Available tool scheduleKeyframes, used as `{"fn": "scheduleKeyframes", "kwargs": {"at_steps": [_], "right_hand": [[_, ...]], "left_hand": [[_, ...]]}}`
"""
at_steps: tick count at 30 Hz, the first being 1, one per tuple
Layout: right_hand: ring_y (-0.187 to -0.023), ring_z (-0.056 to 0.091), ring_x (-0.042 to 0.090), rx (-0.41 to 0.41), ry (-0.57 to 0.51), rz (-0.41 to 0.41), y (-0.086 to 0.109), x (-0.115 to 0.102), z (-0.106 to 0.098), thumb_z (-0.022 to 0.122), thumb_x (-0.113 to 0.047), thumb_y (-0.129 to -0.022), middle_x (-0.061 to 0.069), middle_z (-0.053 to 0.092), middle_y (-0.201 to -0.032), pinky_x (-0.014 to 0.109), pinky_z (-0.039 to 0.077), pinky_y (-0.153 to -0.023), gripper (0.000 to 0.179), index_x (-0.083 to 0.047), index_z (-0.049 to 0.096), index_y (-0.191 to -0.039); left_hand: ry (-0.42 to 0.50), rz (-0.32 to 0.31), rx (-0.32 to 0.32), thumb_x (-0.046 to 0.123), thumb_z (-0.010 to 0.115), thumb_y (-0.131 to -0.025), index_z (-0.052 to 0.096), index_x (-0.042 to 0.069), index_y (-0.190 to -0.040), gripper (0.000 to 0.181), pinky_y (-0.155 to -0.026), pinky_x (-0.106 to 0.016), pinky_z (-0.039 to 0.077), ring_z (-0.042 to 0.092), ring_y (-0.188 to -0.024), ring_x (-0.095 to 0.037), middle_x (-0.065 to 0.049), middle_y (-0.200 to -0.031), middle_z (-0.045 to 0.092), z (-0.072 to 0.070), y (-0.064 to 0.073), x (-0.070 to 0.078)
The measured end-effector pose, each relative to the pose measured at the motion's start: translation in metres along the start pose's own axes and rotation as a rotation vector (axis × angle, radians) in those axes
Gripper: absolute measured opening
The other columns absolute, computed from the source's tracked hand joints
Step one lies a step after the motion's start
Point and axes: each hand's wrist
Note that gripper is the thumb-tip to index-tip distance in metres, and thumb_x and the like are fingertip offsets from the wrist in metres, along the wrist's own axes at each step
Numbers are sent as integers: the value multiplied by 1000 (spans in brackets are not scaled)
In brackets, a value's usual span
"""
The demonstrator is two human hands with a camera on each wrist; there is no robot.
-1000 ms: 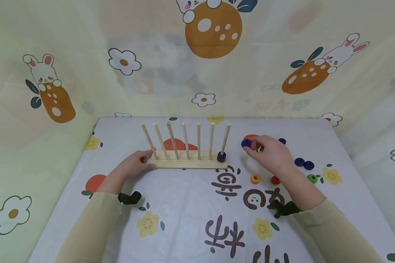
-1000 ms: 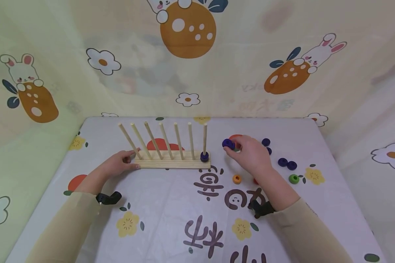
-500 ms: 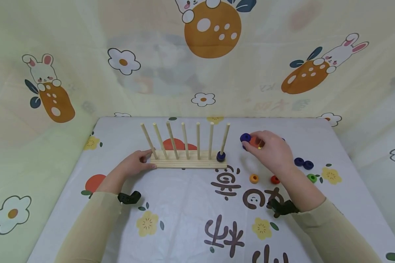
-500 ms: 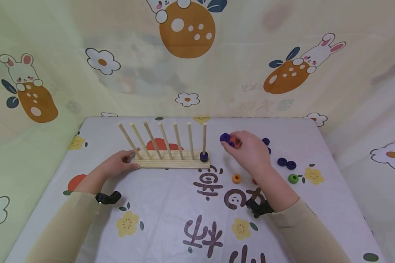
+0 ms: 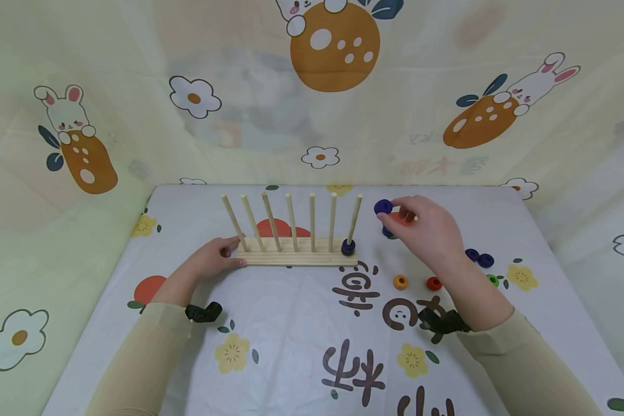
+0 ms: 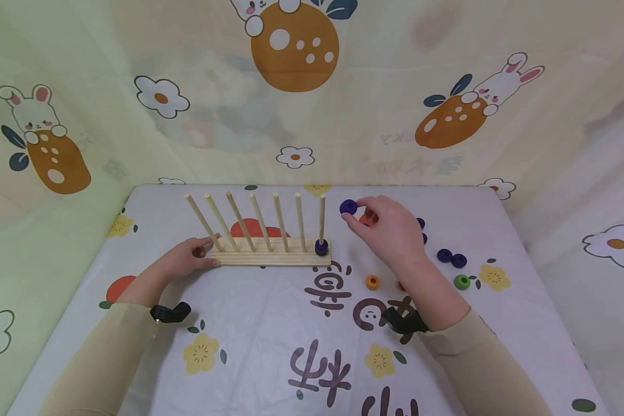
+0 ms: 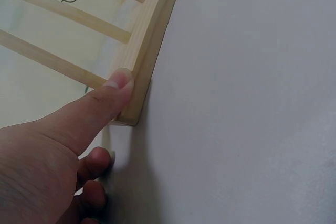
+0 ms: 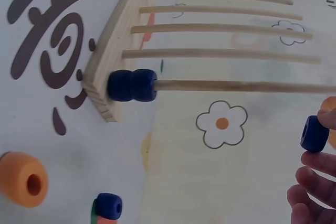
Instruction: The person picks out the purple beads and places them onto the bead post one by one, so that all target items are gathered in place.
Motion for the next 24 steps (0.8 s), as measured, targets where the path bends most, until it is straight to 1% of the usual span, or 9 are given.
{"fn": "scheduleKeyframes", "kwargs": {"at_steps": [5,8,14,21,24], "right_hand": [[-99,54,30,12,-29,14,-2,-7,-4,61,-57,-92,12,64,-107,46,48,-78,61,-9,64,-130],[-97,55,29,36,-44,12,-2,-11,-7,62,-56,-91,11,64,-104,44,47,-75,59,-10,65,-128],[-93,56,26,100,-54,-35,-2,-21,-10,65,-51,-92,7,65,-99,41,45,-73,50,-13,67,-124],[-91,55,24,116,-64,-55,-2,-30,-10,65,-50,-92,6,64,-98,40,43,-71,49,-13,68,-124],[-89,55,24,122,-70,-71,-3,-32,-9,65,-49,-93,5,63,-95,40,43,-71,47,-13,69,-122]], "left_hand": [[7,-10,2,37,76,-88,41,15,-152,77,-73,-38,35,45,-90,-24,-9,-94,47,0,0,0],[8,-18,1,37,76,-87,41,16,-152,77,-73,-38,35,45,-91,-24,-9,-94,47,0,-1,0],[16,-22,-3,37,77,-87,41,16,-152,77,-74,-38,36,45,-91,-24,-10,-94,47,0,-1,-1],[15,-3,-2,37,76,-87,42,14,-151,76,-73,-38,35,45,-90,-23,-9,-93,47,0,-1,-2],[17,-8,-2,37,77,-87,42,15,-151,76,-73,-38,35,45,-90,-23,-9,-93,47,0,0,-1]]}}
Point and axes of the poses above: each hand's wrist, its own y-axis away from the middle knuckle, its own z-axis out of the palm, x = y × z
